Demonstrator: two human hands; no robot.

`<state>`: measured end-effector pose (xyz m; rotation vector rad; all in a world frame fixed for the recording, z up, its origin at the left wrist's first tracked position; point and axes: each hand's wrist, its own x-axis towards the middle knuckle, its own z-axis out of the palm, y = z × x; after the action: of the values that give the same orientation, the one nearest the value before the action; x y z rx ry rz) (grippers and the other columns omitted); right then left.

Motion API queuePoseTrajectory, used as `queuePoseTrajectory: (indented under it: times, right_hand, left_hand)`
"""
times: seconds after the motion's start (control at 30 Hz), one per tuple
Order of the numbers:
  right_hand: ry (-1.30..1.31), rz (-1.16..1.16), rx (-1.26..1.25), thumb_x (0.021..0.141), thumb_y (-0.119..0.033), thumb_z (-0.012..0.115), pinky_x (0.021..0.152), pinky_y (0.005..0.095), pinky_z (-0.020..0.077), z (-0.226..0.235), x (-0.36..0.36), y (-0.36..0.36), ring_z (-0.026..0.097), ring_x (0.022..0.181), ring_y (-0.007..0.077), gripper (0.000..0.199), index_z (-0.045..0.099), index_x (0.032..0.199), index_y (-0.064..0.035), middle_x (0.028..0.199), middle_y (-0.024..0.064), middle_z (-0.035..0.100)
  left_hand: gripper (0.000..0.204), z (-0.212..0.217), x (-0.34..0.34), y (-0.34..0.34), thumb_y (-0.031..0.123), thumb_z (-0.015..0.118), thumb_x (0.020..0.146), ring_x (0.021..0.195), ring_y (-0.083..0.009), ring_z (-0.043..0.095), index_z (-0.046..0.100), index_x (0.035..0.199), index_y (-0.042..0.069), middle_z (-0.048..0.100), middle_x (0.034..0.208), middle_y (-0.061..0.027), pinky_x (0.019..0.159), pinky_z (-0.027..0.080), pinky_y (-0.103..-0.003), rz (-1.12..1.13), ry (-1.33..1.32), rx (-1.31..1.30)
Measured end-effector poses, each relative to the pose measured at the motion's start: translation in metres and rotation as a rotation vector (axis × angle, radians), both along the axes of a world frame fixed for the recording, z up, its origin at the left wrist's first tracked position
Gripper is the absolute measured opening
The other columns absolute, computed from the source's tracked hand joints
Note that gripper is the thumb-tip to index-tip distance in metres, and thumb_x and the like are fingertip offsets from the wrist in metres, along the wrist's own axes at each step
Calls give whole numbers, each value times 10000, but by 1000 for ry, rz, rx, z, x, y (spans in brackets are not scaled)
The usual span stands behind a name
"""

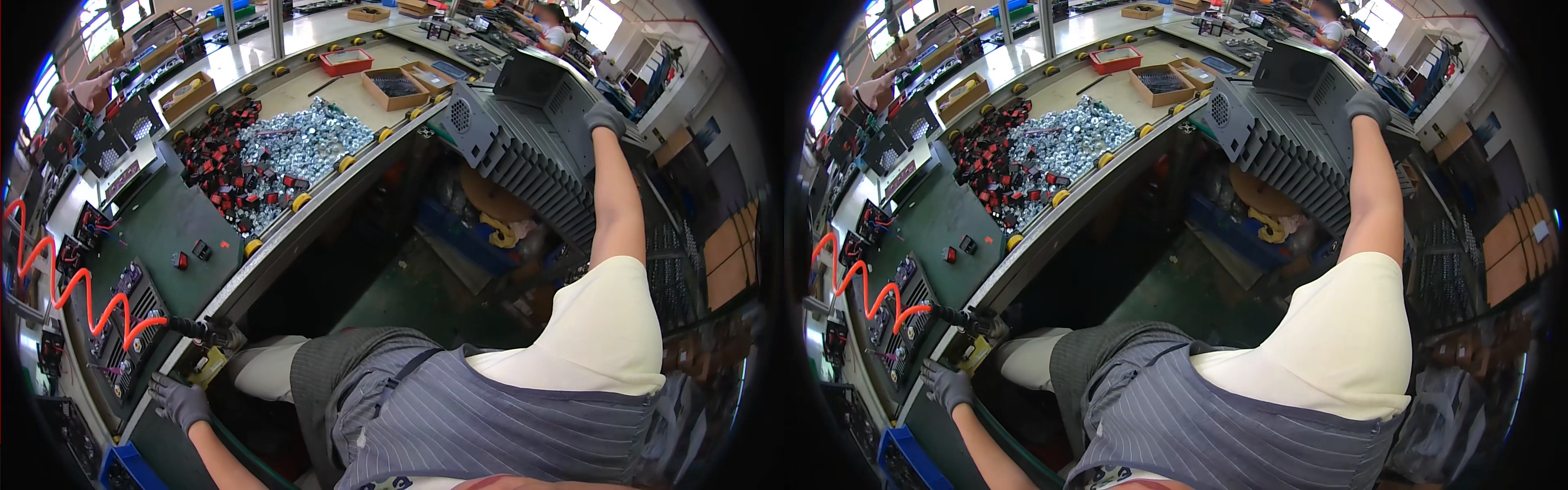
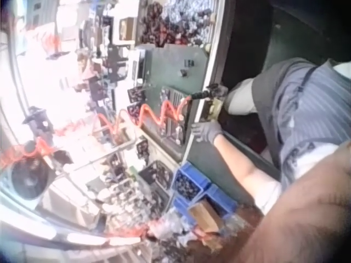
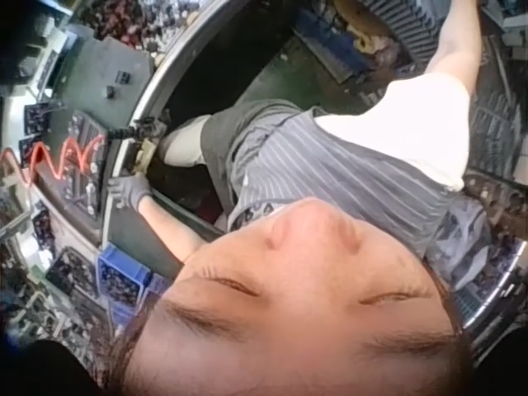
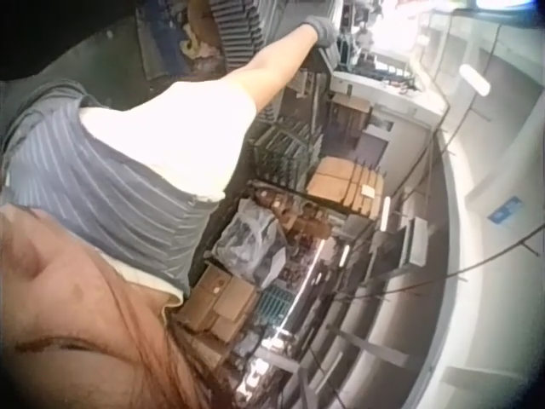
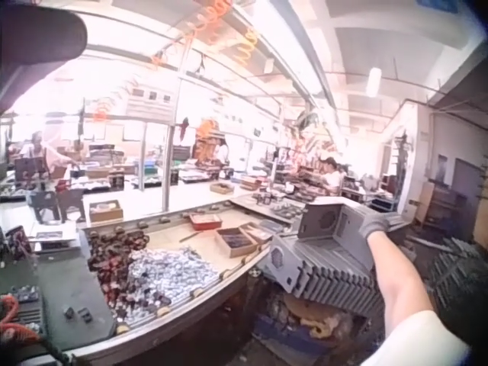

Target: The recorder assembles and fastens components of a metal electronic housing using a pneumatic screwdriver.

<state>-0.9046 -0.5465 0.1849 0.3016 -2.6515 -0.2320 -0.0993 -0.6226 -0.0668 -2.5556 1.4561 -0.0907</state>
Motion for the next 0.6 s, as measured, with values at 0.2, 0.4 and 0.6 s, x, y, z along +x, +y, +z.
queuePoseTrajectory:
  times: [0.2,0.4,0.6]
  right_hand:
    - [-85,208,-30,665,-323,727,871,379,465,29,-54,8,580,1036,322,511,639,1073,-28,1129,210,595]
    - [-232,549,-32,661,-361,732,720,375,508,67,-26,-36,654,797,274,541,644,1030,25,966,176,657]
    - [-1036,1155,-541,829,-161,626,726,222,484,50,151,-74,595,779,84,296,631,1094,-30,903,4,640]
  left_hand:
    - [846,-1,6,4,260,650,726,1353,-309,238,201,1416,62,261,1454,-145,1047,251,-526,-18,1,-52]
    - [847,5,2,2,257,628,718,1361,-310,225,198,1418,52,251,1457,-155,1045,250,-531,-6,3,-24]
    - [885,0,4,-4,324,638,721,1369,-322,190,178,1426,52,220,1472,-165,1053,200,-553,-24,29,-12]
